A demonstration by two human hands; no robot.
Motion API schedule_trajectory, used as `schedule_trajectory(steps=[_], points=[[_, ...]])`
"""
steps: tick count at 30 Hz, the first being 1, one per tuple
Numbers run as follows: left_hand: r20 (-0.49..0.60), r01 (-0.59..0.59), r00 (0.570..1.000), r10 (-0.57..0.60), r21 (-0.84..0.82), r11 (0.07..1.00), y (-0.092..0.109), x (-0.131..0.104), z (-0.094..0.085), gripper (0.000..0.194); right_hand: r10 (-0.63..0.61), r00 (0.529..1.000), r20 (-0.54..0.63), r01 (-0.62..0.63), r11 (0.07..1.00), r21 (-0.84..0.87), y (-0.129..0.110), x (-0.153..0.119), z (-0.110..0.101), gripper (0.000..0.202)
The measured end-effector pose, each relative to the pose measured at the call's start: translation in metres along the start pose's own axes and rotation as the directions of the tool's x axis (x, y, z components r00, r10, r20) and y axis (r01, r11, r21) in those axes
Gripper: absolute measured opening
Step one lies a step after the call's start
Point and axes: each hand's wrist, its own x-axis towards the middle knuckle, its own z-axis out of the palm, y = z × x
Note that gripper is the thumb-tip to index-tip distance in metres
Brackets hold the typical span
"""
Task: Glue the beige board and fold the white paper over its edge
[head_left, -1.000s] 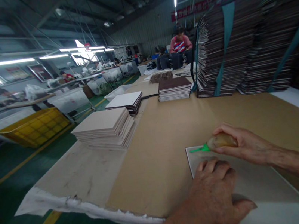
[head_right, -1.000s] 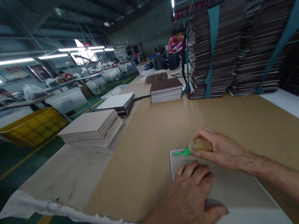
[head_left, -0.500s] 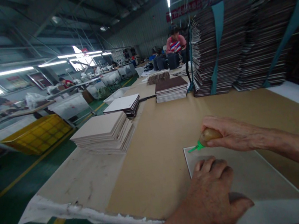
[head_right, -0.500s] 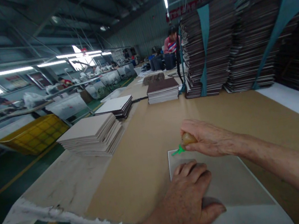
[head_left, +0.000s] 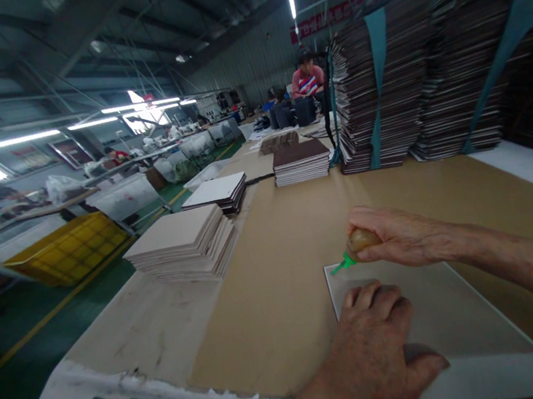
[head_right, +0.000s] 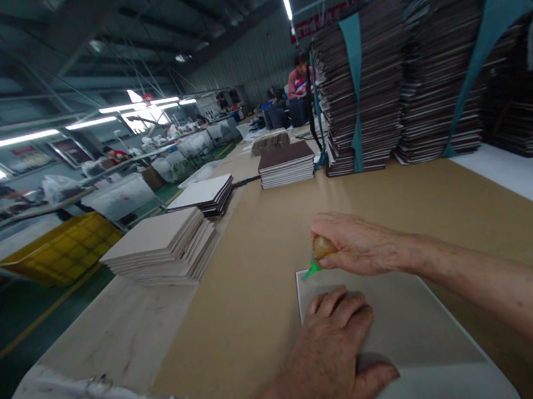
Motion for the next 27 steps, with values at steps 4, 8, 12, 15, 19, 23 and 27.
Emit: schedule_trajectory(steps=[4, 8, 12, 15, 19, 23, 27], points=[[0.010, 0.012, 1.000, -0.012, 0.003, 1.000, 0.001, 0.000, 0.000, 0.050, 0.017, 1.000, 0.002, -0.017, 1.000, -0.017, -0.009, 0.005, -0.002, 0.019], [0.005, 0.011, 1.000, -0.011, -0.002, 1.000, 0.001, 0.000, 0.000, 0.051, 0.043, 0.999, 0.017, -0.043, 0.999, -0.014, -0.002, -0.001, -0.010, 0.018], [-0.010, 0.009, 1.000, -0.009, -0.019, 1.000, -0.001, -0.001, -0.001, 0.056, 0.067, 0.997, 0.029, -0.067, 0.998, 0.003, 0.008, -0.008, -0.014, 0.015], [0.001, 0.017, 1.000, -0.017, -0.020, 1.000, -0.002, 0.000, 0.000, 0.059, 0.074, 0.997, 0.019, -0.074, 0.997, -0.005, 0.008, -0.009, -0.013, 0.015], [0.011, 0.029, 1.000, -0.029, -0.027, 0.999, -0.002, 0.000, 0.001, 0.062, 0.108, 0.994, 0.010, -0.107, 0.994, -0.029, 0.011, -0.012, -0.018, 0.019], [0.025, 0.037, 0.999, -0.036, -0.029, 0.999, -0.002, -0.001, 0.004, 0.063, 0.177, 0.984, 0.019, -0.176, 0.984, -0.035, 0.028, -0.029, -0.030, 0.021], [0.032, 0.049, 0.998, -0.048, -0.027, 0.998, -0.003, -0.002, 0.007, 0.064, 0.267, 0.963, -0.019, -0.268, 0.963, -0.035, 0.049, -0.056, -0.042, 0.024]])
